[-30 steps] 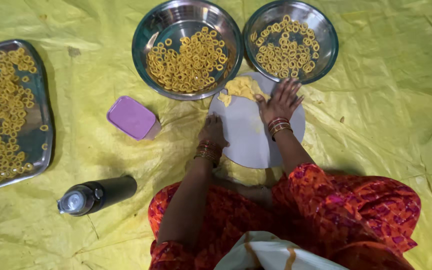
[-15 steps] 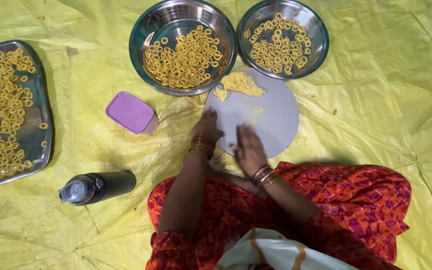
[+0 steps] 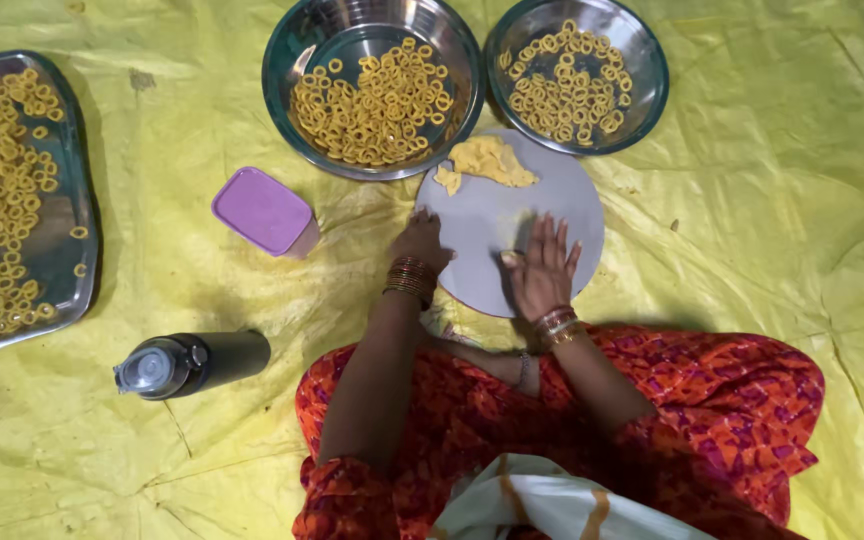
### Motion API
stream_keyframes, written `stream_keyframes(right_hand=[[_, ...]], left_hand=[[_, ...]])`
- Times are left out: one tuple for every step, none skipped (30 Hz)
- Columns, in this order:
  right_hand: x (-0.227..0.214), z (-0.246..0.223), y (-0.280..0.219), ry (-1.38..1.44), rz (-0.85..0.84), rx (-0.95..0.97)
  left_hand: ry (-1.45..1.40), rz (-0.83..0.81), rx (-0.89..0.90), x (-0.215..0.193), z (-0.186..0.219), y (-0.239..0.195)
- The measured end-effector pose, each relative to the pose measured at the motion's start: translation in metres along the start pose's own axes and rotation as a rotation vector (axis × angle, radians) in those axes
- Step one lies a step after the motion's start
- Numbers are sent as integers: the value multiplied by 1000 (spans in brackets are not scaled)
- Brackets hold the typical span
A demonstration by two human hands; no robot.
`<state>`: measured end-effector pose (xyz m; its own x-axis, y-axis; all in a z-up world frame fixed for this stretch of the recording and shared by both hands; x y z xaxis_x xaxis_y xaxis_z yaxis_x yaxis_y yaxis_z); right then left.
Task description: The person sits on a yellow tarp and rolls small pieces of yellow dough into thin ropes on a grey board. They then join the ends to form rings and place them into metal bowls. The process is repeated continuously.
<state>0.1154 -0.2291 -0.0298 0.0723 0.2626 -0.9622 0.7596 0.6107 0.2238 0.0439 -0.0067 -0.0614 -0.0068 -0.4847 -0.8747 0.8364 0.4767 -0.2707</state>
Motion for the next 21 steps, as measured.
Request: stream_keyframes(right_hand=[[6, -5, 9, -25, -85, 74], [12, -10, 19, -51, -169, 149], [16, -15, 27, -5, -188, 185], [21, -19, 35, 42, -206, 222], [25, -21, 45, 88, -223, 258], [27, -19, 56, 63, -168, 286], [29, -17, 69, 38, -113, 314], [31, -13, 81, 12, -59, 341], [31, -7, 98, 3, -22, 342], [29, 0, 114, -7, 13, 347], [27, 6, 123, -16, 48, 353], [26, 6, 129, -38, 51, 321], [24, 4, 133, -59, 53, 290], [23, 2, 127, -84, 52, 260], [23, -3, 116, -75, 29, 239], [24, -11, 97, -68, 6, 219], [25, -19, 76, -61, -18, 199], [26, -29, 54, -71, -99, 141], [27, -34, 39, -81, -180, 83], [28, -35, 35, -85, -178, 57], [29, -35, 34, -89, -176, 32]], left_hand=[[-9, 6, 4, 2, -1, 0], [-17, 12, 9, 4, -1, 1], [-19, 14, 18, 6, -2, 3], [-22, 16, 27, 7, -2, 5], [-24, 19, 36, 9, -3, 7], [-19, 35, 51, 10, -3, 7], [-14, 51, 66, 10, -4, 6], [-9, 67, 81, 10, -3, 5], [-22, 49, 55, 9, -2, 5], [-32, 28, 32, 8, 0, 4], [-43, 7, 9, 6, 2, 2], [-47, -11, -22, 2, 3, 2], [-52, -28, -53, 0, 6, 2], [-60, -52, -82, 0, 9, 0], [-44, -42, -72, -1, 9, 0], [-30, -33, -61, 0, 11, 0], [-16, -24, -50, 1, 13, 1], [12, -22, -46, 1, 16, 2], [40, -19, -42, 2, 19, 2], [71, -18, -39, 1, 20, 1], [64, -18, -44, -1, 20, 1]])
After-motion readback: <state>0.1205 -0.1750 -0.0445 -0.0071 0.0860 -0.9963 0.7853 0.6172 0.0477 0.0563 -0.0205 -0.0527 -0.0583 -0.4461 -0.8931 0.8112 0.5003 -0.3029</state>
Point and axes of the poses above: each hand's wrist, its own y-axis towards the middle knuckle, its own x-axis out of the palm, z = x × y, the point moved 1 cm from there along y, towards the middle knuckle, and after that the axes turned 6 degrees about z, right-handed, at the moved point
